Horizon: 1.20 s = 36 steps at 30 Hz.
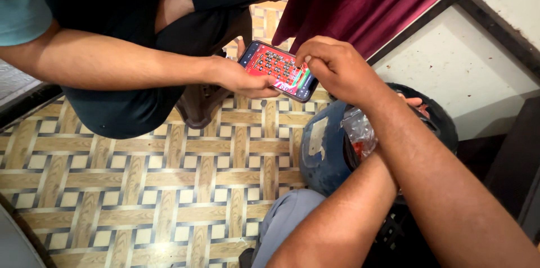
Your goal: The person peels onions by hand and with a knife, discarding the skins into a bin, and then slices the onions on a wooden board.
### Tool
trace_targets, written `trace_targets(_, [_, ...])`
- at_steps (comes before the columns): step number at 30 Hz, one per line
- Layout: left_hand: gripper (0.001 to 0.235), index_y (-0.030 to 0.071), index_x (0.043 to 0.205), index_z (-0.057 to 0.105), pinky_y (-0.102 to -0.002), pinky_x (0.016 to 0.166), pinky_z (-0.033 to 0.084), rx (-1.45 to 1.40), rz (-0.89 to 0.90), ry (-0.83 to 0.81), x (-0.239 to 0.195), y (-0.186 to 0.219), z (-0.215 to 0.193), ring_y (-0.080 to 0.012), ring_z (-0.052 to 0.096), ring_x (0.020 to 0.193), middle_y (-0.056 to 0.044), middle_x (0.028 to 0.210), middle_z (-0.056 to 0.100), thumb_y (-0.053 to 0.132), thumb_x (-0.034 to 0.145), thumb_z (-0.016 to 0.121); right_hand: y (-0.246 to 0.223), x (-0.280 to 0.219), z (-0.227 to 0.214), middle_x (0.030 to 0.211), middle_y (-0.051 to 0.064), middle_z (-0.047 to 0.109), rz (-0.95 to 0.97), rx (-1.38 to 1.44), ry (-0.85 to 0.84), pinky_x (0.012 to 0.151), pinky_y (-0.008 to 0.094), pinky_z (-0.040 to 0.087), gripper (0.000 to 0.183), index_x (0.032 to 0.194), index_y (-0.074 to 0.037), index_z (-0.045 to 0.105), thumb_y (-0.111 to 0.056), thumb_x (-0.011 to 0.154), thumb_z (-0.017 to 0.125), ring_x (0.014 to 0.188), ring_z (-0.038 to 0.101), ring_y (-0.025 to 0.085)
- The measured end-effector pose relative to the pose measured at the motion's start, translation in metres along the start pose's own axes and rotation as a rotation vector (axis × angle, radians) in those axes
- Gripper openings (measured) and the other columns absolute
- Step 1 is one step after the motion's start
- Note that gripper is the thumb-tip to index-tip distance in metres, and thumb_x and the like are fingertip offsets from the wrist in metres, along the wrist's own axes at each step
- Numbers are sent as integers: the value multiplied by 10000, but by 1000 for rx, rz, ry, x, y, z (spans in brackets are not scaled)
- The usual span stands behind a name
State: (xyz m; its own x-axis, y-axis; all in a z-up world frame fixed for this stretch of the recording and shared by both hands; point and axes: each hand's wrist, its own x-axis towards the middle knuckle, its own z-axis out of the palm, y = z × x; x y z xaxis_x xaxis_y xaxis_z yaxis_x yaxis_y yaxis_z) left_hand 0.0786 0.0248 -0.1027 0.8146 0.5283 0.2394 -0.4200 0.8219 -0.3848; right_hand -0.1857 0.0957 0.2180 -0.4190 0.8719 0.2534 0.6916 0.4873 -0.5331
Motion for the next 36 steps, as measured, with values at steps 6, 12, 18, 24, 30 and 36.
trace_targets(6, [466,-11,1356,583,-415,682,589,59,285,50,-27,-18,26,-299,721,775,-232,1037,719,404,1144,558,0,-1,-1,1026,121,684,-21,7,-5,841,376,539,177,1030,12,666,-2,952,507,937,681,250])
trace_targets(12, [526,-25,1432,504,-431,725,592,88,271,21,-32,-14,46,-319,729,836,-250,1101,697,424,1161,535,3,-2,0,1061,123,687,-31,8,-10,874,378,547,180,1027,11,664,-4,947,503,977,687,256])
trace_targets(18, [499,-33,1344,550,-451,741,589,87,220,9,-27,-7,40,-339,731,834,-254,1070,709,419,1134,541,3,0,1,1076,127,689,-25,6,-11,881,380,549,184,1040,4,670,-6,956,506,999,690,260])
trace_targets(24, [481,-40,1256,597,-472,757,587,67,154,-28,-21,1,40,-358,733,832,-259,1039,721,414,1107,547,1,5,2,1084,109,694,-31,-1,-4,887,376,546,176,1028,-14,675,3,948,520,994,684,246])
trace_targets(30, [475,-48,1168,643,-493,773,584,14,24,-91,-15,10,37,-377,735,831,-264,1008,733,409,1080,552,0,11,5,1297,146,594,-46,26,7,904,365,534,194,1120,-43,705,-17,1002,554,1098,662,259])
trace_targets(36, [479,-56,1080,690,-513,789,582,-52,-449,-273,-8,49,61,-396,737,829,-268,977,745,404,1052,558,-7,20,8,1346,171,572,-45,0,-6,912,382,538,234,1139,-69,723,-20,971,567,1121,686,278])
